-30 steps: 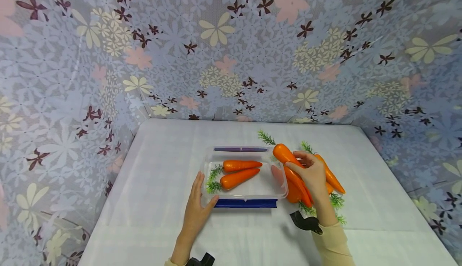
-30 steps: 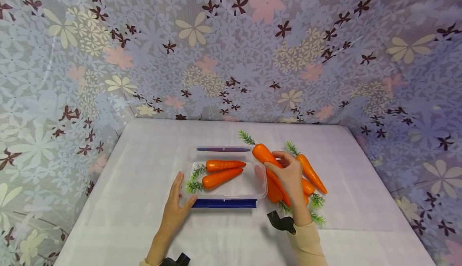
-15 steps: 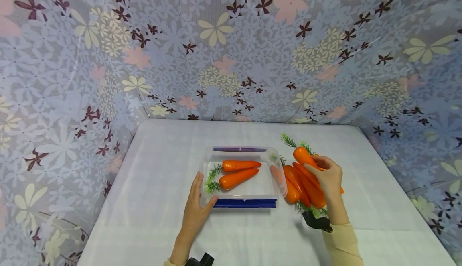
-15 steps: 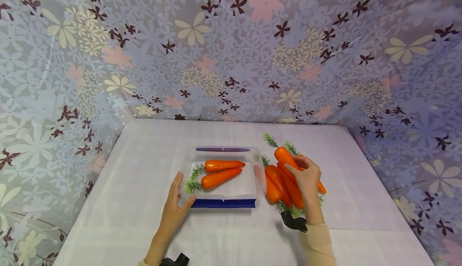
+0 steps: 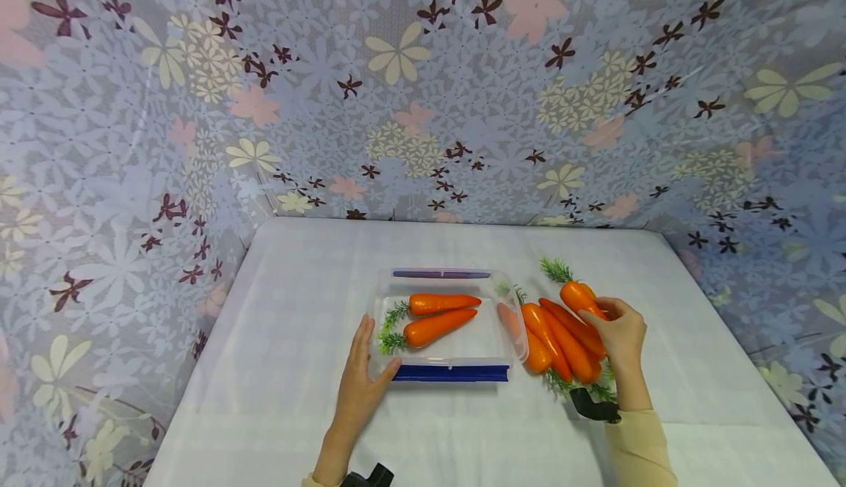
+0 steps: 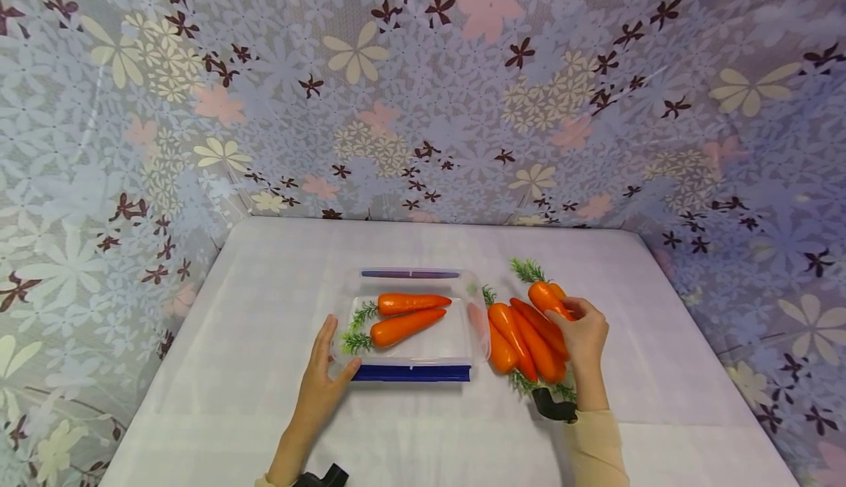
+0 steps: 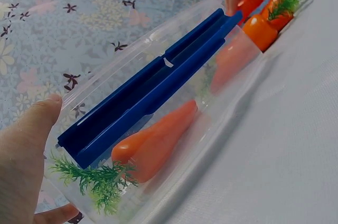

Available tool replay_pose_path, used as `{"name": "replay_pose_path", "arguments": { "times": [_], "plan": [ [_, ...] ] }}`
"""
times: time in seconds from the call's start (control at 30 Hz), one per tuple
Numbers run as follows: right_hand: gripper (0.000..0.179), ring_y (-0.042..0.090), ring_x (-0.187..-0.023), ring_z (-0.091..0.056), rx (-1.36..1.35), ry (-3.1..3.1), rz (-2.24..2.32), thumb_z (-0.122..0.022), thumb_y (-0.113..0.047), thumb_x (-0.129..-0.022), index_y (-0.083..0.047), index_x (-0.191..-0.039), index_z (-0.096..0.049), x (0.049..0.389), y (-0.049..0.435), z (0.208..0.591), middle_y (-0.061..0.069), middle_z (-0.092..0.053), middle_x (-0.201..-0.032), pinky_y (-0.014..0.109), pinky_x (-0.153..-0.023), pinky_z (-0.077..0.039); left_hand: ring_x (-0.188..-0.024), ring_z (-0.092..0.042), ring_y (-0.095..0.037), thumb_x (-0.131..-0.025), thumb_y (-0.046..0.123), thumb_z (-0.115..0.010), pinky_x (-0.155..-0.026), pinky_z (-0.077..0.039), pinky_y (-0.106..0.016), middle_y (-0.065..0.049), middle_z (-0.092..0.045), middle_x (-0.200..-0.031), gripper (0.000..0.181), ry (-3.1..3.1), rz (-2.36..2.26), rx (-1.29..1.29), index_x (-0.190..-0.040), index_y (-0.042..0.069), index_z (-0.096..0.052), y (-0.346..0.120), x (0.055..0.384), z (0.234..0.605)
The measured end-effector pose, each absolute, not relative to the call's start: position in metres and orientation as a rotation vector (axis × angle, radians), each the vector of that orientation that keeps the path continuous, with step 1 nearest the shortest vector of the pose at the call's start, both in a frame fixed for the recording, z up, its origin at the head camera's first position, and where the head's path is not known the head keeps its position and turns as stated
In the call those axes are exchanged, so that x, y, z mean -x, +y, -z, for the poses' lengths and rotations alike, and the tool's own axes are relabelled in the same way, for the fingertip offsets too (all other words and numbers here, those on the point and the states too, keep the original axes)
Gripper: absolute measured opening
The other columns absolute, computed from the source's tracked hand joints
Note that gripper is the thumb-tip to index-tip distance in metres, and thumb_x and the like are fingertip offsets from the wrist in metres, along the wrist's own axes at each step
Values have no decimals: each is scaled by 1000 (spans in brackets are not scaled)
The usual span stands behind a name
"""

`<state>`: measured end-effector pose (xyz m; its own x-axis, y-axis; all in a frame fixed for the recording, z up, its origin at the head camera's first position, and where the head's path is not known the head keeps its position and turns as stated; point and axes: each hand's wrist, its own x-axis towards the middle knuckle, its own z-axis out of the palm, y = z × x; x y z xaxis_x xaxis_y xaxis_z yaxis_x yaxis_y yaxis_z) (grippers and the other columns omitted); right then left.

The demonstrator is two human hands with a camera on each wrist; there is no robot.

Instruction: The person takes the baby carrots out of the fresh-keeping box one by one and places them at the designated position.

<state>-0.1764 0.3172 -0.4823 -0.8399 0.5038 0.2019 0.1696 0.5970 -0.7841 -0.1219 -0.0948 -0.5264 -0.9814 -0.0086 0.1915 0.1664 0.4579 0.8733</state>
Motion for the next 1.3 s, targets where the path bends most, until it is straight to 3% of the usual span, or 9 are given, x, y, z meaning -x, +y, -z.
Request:
{"name": "replay_pose_path", "arguments": {
  "times": [0.3,0.47,0.57,0.67,0.83,1.3],
  "plan": [
    [36,-19,-58,-37,560,-2484,-1024,-79,-13,-76,4,-105,-68,177,323,491,29,-68,-99,4,-52,-37,-145,-26,-31,-87,33,-67,-111,-33,-57,-1,-20,-160,78,-2526,1563,135,-151,14,-27,-95,122,526],
    [35,13,-69,-56,555,-2515,-956,-79,-14,-76,4,-103,-69,179,328,497,28,-68,-97,13,-56,-40,-145,-26,-30,-87,35,-67,-112,-30,-57,-1,-20,-160,79,-2528,1559,133,-151,13,-26,-95,122,526],
    [35,36,-84,-60,535,-2539,-919,-79,-13,-75,5,-104,-68,180,332,500,29,-68,-101,28,-66,-46,-145,-27,-30,-87,35,-67,-111,-32,-58,-1,-20,-160,79,-2529,1549,131,-151,14,-26,-95,122,526],
    [36,43,-92,-59,531,-2569,-896,-77,-11,-77,8,-105,-66,180,335,502,32,-66,-104,45,-75,-47,-144,-27,-30,-87,36,-66,-109,-35,-56,-1,-20,-160,78,-2528,1546,137,-151,15,-26,-95,122,527],
    [31,47,-96,-57,544,-2584,-907,-73,-7,-79,11,-103,-66,179,340,508,34,-64,-105,55,-85,-46,-144,-28,-30,-88,38,-66,-107,-38,-55,-1,-20,-160,78,-2525,1533,152,-151,14,-26,-95,122,527],
    [27,45,-114,-53,487,-2458,-1068,-67,-7,-86,8,-109,-65,179,333,499,32,-63,-111,57,-100,-41,-144,-27,-31,-88,37,-66,-110,-34,-57,-3,-20,-160,78,-2508,1530,168,-151,14,-26,-94,123,529]
  ]
}}
